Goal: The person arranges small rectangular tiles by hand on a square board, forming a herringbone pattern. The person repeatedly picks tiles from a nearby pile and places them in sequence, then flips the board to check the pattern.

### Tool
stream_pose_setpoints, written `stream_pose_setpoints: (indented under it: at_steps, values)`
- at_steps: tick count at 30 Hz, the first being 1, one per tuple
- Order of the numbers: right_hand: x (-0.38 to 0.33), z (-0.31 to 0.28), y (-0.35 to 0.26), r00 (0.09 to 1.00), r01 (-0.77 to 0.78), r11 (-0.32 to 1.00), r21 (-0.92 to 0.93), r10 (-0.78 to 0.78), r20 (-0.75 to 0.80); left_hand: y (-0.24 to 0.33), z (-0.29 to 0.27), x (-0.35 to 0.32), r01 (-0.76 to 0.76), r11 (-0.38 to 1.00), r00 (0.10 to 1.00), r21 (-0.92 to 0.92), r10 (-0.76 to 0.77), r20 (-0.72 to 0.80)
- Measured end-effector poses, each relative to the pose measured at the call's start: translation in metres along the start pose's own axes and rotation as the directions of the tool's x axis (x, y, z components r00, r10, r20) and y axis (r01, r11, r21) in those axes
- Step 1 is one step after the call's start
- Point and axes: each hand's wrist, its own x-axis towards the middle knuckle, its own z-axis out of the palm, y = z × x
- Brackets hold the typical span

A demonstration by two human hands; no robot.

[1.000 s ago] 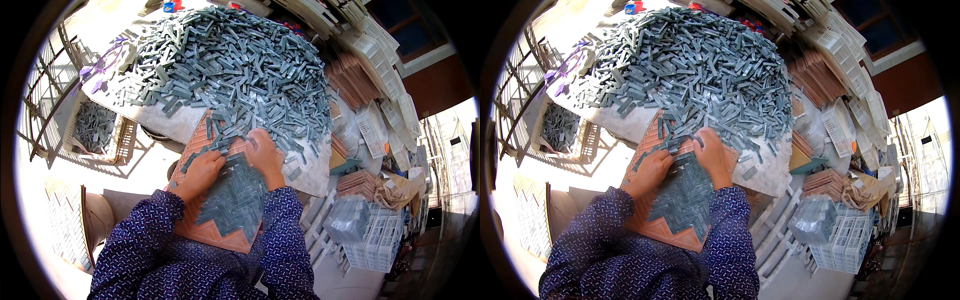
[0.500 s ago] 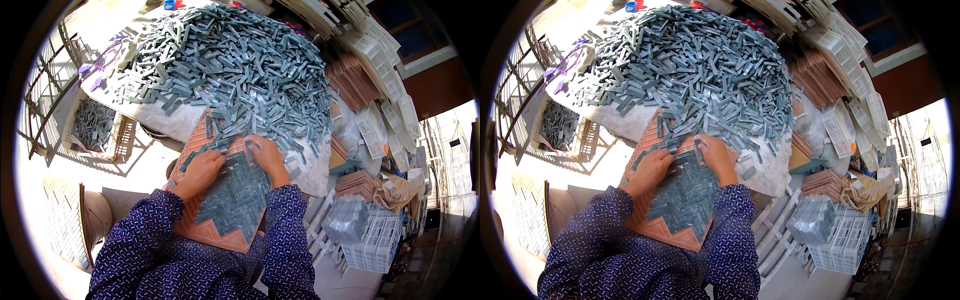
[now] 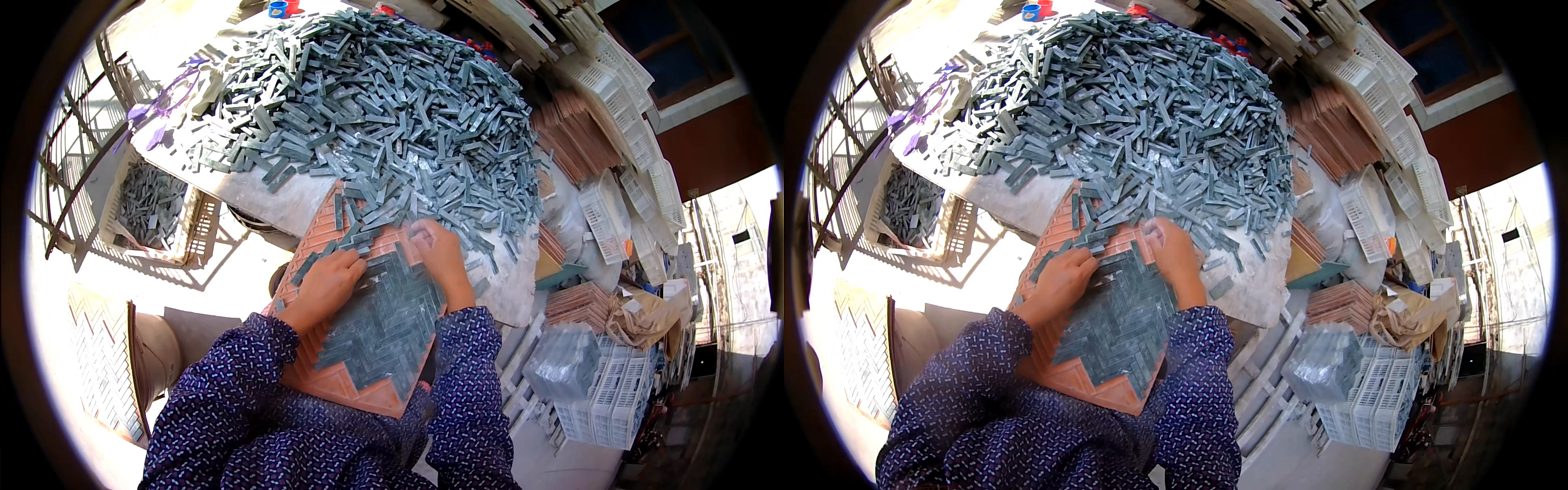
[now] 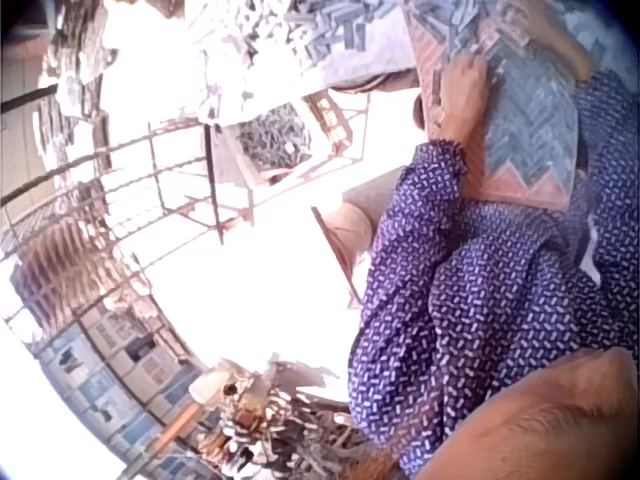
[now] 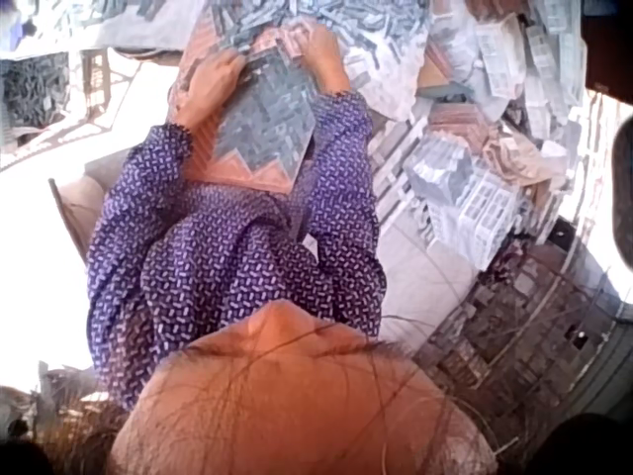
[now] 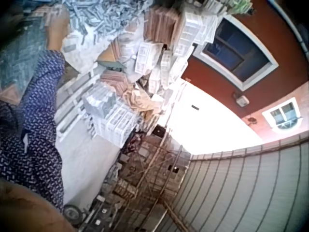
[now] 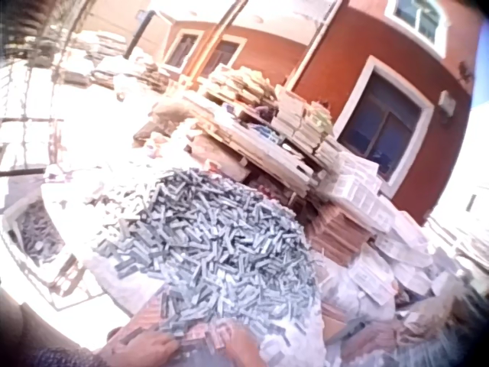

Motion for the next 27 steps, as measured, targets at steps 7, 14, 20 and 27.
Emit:
stream_pose_setpoints:
  at_steps: [7,14,20,27]
  values:
    - [0.006,0.001,0.016,0.988,0.064,0.988,-0.139,-0.082,-0.132,0.001,0.001,0.003,-0.015,1.0,1.0,-0.007,0.015,0.005]
    - [0.002,0.005,0.007,0.978,0.198,0.93,-0.31,-0.209,-0.002,-0.001,0.001,0.001,-0.015,1.0,1.0,-0.018,0.015,0.0]
    - [0.005,0.0,0.017,0.957,0.237,0.971,-0.029,-0.238,-0.167,0.001,0.001,0.001,-0.024,0.999,1.0,-0.033,0.024,-0.004]
    - [0.005,0.014,-0.015,0.963,-0.234,0.743,0.627,0.268,0.041,0.0,0.0,0.0,0.003,1.0,1.0,-0.022,-0.003,-0.002]
